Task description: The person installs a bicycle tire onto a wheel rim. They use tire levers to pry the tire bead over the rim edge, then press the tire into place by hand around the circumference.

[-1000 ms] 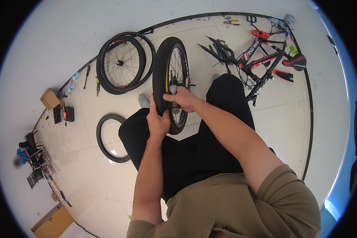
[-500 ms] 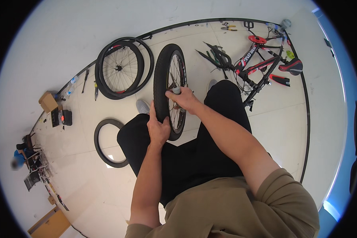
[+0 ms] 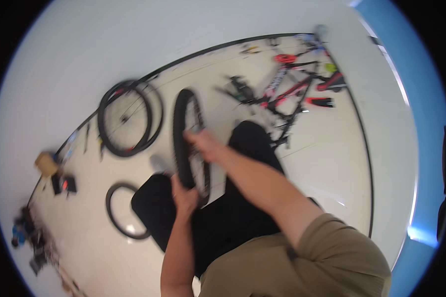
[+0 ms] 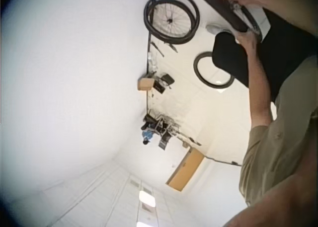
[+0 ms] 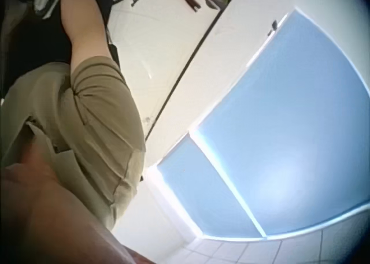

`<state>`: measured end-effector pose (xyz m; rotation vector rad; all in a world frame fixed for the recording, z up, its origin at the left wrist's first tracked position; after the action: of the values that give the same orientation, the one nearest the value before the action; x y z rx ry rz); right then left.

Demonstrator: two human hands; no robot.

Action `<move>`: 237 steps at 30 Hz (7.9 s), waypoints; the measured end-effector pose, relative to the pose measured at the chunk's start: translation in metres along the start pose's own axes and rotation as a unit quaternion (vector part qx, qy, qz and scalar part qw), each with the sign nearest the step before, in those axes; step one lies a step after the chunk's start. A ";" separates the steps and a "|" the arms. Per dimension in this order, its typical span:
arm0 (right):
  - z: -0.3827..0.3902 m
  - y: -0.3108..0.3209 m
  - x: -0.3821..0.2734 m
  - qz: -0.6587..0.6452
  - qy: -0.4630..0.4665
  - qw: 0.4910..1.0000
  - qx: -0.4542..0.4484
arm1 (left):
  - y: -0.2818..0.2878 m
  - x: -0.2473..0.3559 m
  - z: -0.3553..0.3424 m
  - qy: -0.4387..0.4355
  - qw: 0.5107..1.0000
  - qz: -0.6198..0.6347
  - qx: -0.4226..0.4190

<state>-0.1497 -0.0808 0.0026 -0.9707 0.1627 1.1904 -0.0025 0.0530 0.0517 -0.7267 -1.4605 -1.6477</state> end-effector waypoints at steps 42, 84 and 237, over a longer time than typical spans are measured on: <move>0.027 -0.033 0.049 0.160 -0.070 0.984 -0.033 | 0.033 0.064 -0.069 0.026 0.984 0.084 0.158; 0.023 -0.015 -0.017 0.050 0.030 0.989 0.137 | -0.013 0.034 -0.041 -0.018 0.984 0.106 0.140; -0.032 -0.074 -0.066 0.182 0.052 0.980 -0.061 | -0.012 -0.033 0.006 0.341 0.902 0.253 0.080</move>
<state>-0.1031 -0.1525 0.0619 -1.1447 0.3665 1.4975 0.0040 0.0648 0.0189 -0.3299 -0.7961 -1.1767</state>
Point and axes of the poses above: each hand's wrist, its own z-axis away from the middle knuckle, its own y-axis out of the back of the hand, x = y × z, the point moved 3 cm from there along -z, towards the middle knuckle, and after that the axes turned 5 degrees about -y, right-handed, at the moved point
